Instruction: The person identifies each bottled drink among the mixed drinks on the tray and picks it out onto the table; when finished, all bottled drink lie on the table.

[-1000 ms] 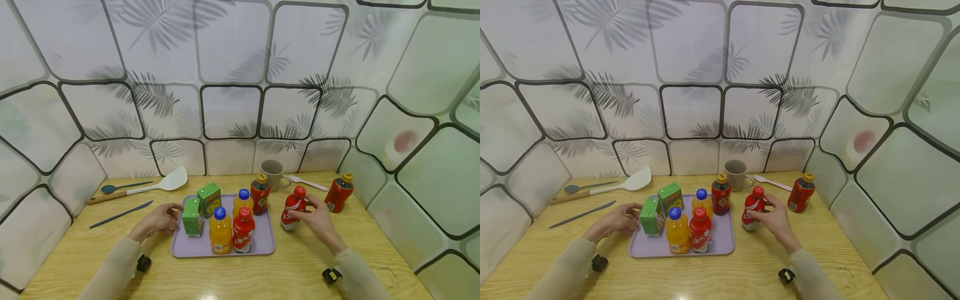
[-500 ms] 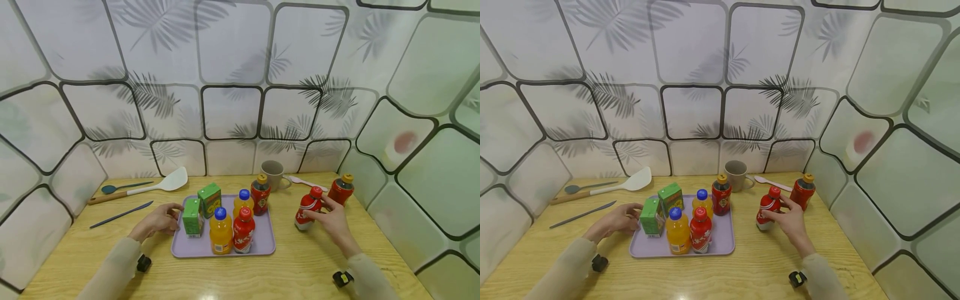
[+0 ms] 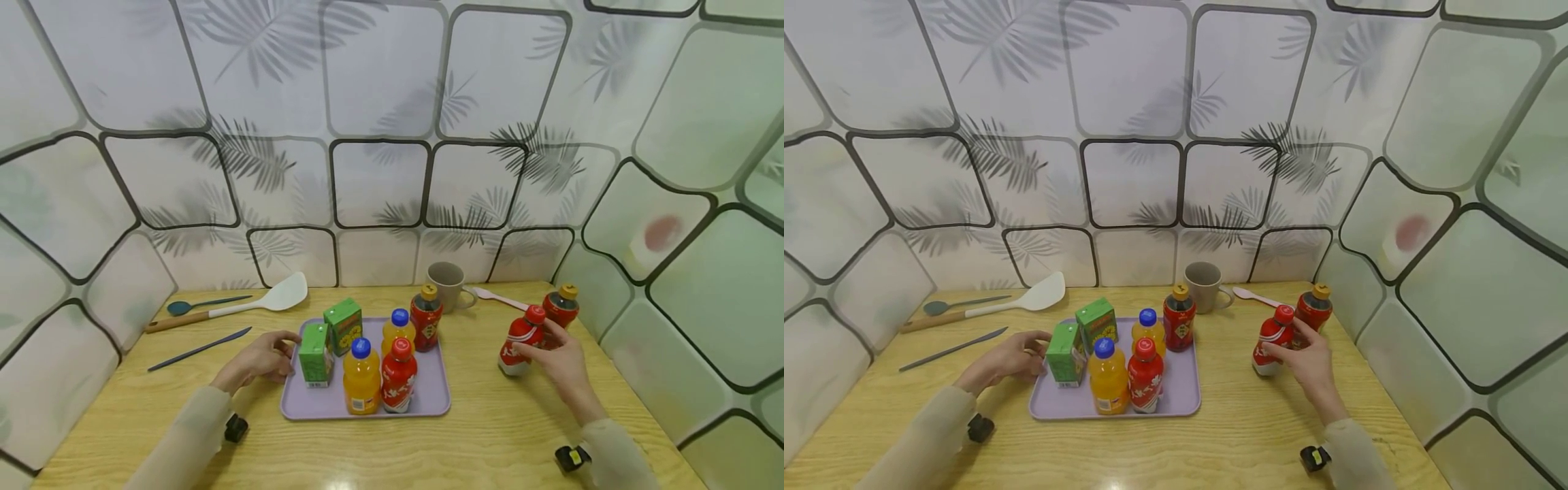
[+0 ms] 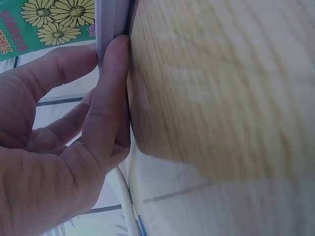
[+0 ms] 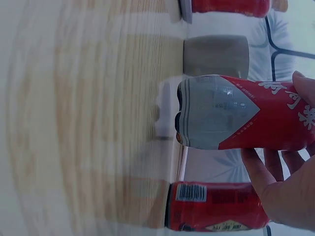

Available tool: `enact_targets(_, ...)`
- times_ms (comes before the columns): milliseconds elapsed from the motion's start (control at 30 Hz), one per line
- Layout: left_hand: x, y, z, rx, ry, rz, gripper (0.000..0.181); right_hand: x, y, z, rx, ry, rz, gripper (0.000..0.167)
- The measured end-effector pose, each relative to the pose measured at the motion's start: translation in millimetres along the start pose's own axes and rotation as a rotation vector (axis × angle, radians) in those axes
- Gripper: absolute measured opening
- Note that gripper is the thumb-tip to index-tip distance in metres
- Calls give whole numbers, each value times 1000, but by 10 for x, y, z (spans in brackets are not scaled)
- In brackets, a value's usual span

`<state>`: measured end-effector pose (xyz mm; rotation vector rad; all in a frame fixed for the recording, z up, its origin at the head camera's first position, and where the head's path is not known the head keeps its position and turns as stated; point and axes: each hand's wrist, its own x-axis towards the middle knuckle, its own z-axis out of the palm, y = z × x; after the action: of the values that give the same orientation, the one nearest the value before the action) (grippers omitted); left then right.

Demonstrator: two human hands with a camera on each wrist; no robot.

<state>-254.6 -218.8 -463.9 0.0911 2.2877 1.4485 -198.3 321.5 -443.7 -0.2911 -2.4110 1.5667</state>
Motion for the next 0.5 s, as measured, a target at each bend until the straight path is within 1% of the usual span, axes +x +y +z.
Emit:
enact_targets(167,-16,17,3,6,0,-2,66,19,47,-78,-6,28,40,87)
enact_targets(267,-14,12,8,-4,12,-13,65,17,83,-125,-12,41,59,92)
enact_targets(367,-4,7,11,0,14,-12,64,15,110,-172,-12,62,71,91)
enact_targets(500,10,-3,9,10,25,-12,63,28,110,-219,5,93,54,88)
